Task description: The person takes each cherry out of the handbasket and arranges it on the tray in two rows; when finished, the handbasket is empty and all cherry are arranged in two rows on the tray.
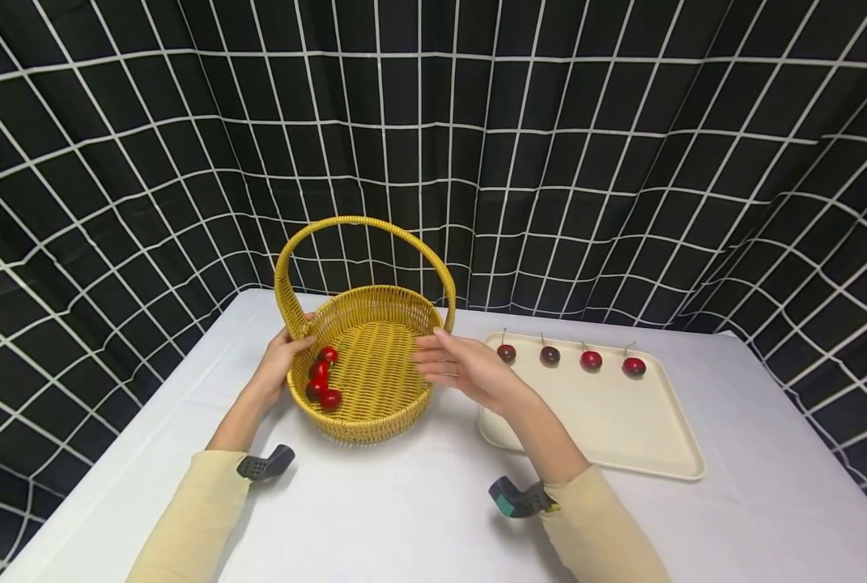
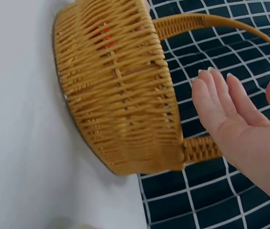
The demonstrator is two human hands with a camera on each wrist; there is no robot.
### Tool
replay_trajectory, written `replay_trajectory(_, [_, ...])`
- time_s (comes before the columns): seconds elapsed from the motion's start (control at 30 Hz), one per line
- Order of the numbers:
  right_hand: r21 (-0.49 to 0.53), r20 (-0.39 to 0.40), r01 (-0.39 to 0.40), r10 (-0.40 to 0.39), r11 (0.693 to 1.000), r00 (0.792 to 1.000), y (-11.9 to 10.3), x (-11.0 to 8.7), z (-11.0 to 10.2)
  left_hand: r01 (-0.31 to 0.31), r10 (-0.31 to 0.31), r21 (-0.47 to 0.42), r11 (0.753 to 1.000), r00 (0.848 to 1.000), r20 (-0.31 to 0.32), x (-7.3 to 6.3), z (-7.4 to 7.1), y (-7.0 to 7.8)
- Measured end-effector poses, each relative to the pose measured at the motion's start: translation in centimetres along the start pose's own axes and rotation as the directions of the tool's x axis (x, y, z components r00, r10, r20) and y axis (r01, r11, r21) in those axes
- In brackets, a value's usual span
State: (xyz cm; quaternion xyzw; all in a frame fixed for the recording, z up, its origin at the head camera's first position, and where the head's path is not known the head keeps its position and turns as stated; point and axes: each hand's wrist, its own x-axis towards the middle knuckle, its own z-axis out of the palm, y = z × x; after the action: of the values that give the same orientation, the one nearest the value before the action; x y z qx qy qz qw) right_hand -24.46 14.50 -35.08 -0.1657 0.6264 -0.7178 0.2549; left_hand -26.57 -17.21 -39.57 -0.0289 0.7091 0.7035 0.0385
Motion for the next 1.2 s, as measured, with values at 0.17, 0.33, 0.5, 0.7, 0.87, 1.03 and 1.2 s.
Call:
replay_trajectory(0.17, [-0.031,0.001,-0.02,0.02,0.999,1.0,0.4,1.5,1.0,-0.003,0.003,-0.002,1.0,1.0,-0.001,0.0,0.0,0.0])
replay_trajectory(0.33, [-0.032,0.004,-0.053,0.053,0.998,0.999,0.8,3.0,1.8,-0.007,0.007,-0.008,1.0,1.0,-0.002,0.1,0.0,-0.1])
replay_trajectory(0.5, [-0.019,-0.004,-0.081,0.081,0.997,0.997,1.1,4.0,2.3,-0.013,0.013,-0.005,1.0,1.0,0.002,0.1,0.0,-0.2])
replay_trajectory(0.7, [-0.022,-0.031,-0.117,0.116,0.993,0.993,1.1,5.2,3.3,-0.019,0.019,-0.003,1.0,1.0,0.001,0.0,0.0,0.0])
replay_trajectory(0.87, [-0.047,-0.058,-0.154,0.151,0.987,0.987,1.4,6.1,4.1,-0.015,0.015,0.003,1.0,1.0,-0.001,0.1,0.0,0.0])
replay_trajectory(1.03, [-0.057,-0.05,-0.171,0.168,0.984,0.984,1.8,6.9,4.9,-0.015,0.015,-0.006,1.0,1.0,-0.003,0.6,-0.3,-0.5])
replay_trajectory(1.2, [-0.046,-0.047,-0.186,0.184,0.981,0.982,2.0,7.4,5.3,-0.017,0.017,-0.015,1.0,1.0,-0.011,1.8,-0.6,-2.0])
